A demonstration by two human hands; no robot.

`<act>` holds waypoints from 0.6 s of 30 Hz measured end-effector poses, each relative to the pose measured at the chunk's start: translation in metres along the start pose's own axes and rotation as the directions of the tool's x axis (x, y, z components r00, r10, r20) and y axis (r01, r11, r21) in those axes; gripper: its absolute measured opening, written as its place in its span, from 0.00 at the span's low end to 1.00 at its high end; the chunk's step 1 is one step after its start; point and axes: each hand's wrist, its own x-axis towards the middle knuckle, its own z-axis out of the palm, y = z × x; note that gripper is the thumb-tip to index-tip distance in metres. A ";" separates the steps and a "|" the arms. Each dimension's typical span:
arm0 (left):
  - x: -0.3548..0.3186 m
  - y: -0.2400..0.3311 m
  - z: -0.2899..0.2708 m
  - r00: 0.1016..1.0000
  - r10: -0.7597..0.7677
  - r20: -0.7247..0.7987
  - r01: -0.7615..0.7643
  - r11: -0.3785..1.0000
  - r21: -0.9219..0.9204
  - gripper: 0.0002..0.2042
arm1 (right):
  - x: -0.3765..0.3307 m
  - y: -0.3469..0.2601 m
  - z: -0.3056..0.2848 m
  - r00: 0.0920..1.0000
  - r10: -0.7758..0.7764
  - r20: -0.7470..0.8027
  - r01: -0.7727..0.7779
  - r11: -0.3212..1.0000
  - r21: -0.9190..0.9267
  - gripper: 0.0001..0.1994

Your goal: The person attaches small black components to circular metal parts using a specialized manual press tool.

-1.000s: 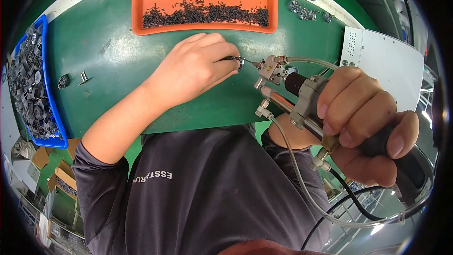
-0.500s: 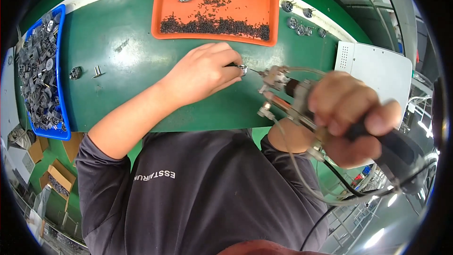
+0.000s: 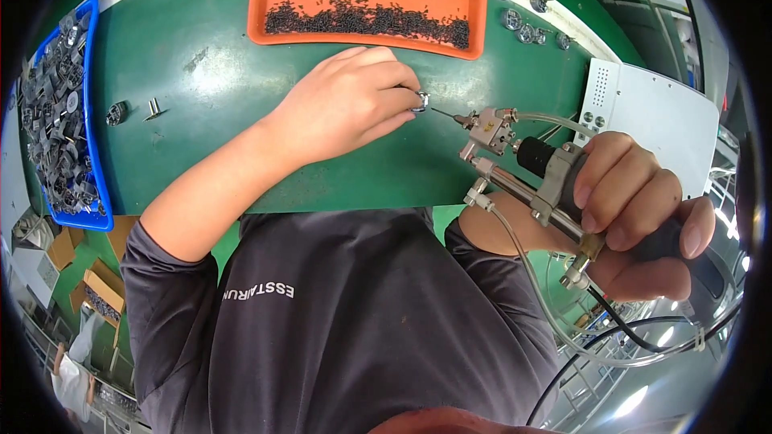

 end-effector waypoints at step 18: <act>-0.003 0.000 0.000 1.000 -0.005 0.008 0.005 1.000 0.005 0.09 | 0.004 0.013 0.016 0.996 0.034 0.088 -0.032 0.999 -0.024 0.20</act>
